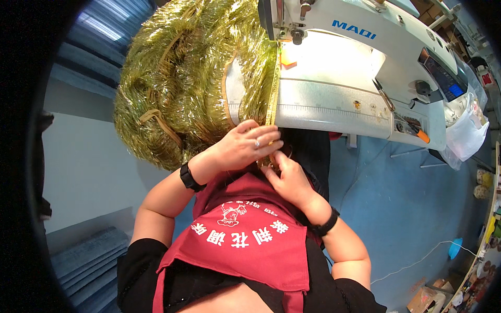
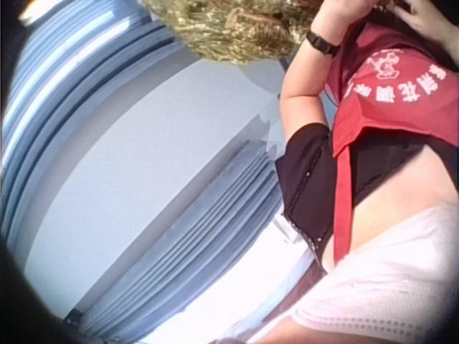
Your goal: The person sews a gold tinsel garland using a sewing machine. They guide the garland under the needle, adjust its position, and operate the machine to stitch along its length.
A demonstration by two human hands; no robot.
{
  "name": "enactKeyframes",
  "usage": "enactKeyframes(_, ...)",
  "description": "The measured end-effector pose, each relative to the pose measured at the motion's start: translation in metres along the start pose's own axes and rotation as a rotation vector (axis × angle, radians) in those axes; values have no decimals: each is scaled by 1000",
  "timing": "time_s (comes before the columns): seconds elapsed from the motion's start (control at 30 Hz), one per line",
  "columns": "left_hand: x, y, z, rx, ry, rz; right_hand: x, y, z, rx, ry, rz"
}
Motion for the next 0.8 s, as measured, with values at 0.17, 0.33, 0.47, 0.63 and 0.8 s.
enactKeyframes(0.17,-38,-13,-8,130,-14,171,-14,-12,-56,-342,-128,-104)
enactKeyframes(0.33,-79,-25,-49,30,-163,384,-70,58,-48,-375,-303,332)
enactKeyframes(0.47,-104,-12,-70,-18,-342,511,-36,137,-35,-127,-925,621)
enactKeyframes(0.63,-67,38,-48,78,-651,291,72,159,-42,-162,-1504,499)
enactKeyframes(0.8,1,46,-17,140,-682,-35,85,128,-29,-285,-1228,349)
Point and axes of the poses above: each hand's wrist, its own y-axis towards the middle knuckle, its own x-axis out of the palm, z = x × y, the point moved 8 cm from there along y, towards the middle knuckle, and after that the axes turned 9 degrees about x, right-handed, at the moved point
